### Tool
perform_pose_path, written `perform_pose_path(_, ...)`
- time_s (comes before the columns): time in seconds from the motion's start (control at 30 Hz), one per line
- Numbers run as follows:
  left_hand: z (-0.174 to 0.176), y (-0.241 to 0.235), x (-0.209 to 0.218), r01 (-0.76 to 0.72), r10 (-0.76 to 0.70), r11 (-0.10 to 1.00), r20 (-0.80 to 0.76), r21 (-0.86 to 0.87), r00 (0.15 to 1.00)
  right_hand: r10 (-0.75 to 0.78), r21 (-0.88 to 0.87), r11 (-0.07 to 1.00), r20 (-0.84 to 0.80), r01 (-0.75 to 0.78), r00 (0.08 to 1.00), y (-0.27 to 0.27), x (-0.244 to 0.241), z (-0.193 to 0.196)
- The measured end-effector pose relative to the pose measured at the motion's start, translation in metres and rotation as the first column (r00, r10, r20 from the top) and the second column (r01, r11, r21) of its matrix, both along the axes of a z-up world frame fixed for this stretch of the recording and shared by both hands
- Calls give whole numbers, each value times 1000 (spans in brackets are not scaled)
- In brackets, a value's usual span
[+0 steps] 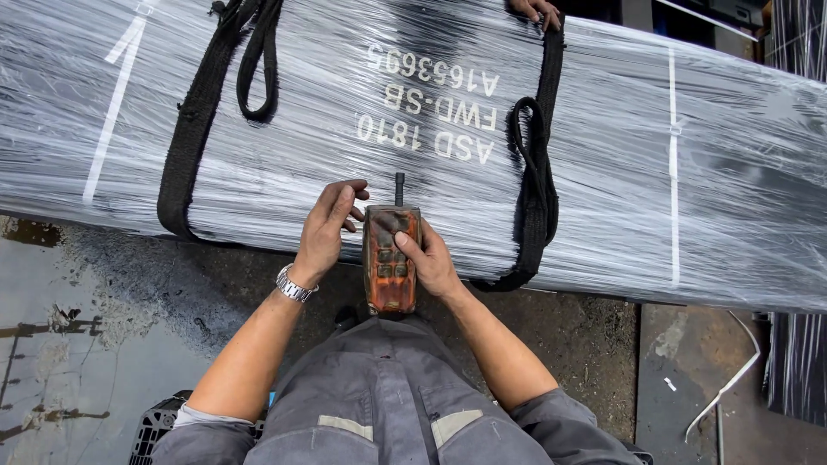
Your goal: Using a crane remote and heavy chains to secure and lift a large wrapped metal component.
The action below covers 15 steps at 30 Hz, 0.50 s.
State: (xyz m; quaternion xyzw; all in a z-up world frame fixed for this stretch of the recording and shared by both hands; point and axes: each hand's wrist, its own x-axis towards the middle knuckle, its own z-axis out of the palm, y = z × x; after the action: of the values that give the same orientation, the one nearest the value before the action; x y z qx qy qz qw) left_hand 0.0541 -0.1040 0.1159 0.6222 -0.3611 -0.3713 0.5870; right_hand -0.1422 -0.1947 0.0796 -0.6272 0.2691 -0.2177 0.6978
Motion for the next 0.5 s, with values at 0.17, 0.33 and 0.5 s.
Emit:
perform_pose_path(0.17,29,-27,34,7,7,993,123,-116,992,-41,-17,999,-20,40,999,-4,-11,-16)
perform_pose_path(0.33,90,-69,65,79,-17,962,230,-261,973,-58,-15,998,-23,58,998,-3,-17,-13)
perform_pose_path(0.5,154,-113,98,213,10,834,401,-508,916,-90,31,996,8,90,996,4,-20,-17)
